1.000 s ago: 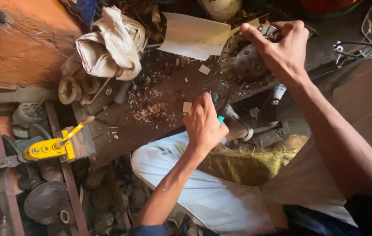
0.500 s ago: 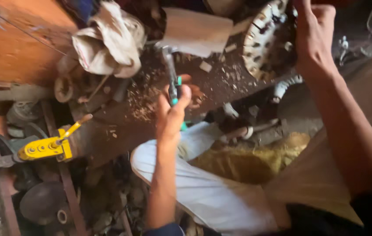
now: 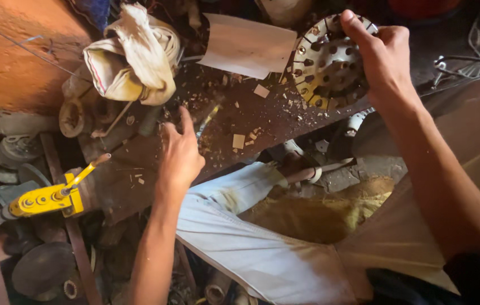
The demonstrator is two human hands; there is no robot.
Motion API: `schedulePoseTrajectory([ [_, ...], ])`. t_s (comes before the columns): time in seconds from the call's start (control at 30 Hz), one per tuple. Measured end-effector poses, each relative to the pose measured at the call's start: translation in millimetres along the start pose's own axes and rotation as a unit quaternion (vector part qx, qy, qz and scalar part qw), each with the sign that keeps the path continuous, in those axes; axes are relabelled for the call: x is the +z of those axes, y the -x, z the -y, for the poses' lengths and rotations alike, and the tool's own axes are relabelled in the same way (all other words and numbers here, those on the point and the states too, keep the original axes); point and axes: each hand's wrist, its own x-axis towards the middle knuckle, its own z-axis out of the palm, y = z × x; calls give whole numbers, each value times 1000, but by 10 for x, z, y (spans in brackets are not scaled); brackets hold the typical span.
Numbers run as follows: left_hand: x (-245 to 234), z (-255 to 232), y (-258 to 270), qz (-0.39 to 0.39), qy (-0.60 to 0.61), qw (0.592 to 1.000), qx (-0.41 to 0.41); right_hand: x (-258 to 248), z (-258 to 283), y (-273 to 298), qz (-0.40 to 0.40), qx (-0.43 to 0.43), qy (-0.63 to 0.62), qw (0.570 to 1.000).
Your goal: The person uses pliers to remove small white insulating pieces from the slots of a circular electrical component. The person repeatedly picks up the component, uses the pliers to extract the pieces, and places them on the workbench.
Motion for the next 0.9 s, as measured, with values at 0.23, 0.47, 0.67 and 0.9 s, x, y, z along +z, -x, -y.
schedulePoseTrajectory([
  [0.23, -374, -35, 103, -67, -128, 989, -1, 96, 28, 62, 7, -34, -5, 999],
  [0.47, 157, -959, 537, 273, 647, 712, 28, 120, -24, 96, -5, -59, 52, 997],
  [0.67, 291, -1359, 456, 304, 713, 631, 8, 134, -100, 91, -3, -74, 19, 997],
  [0.9, 390, -1287, 267, 322, 702, 635, 3, 190, -6, 171, -27, -56, 87, 994],
])
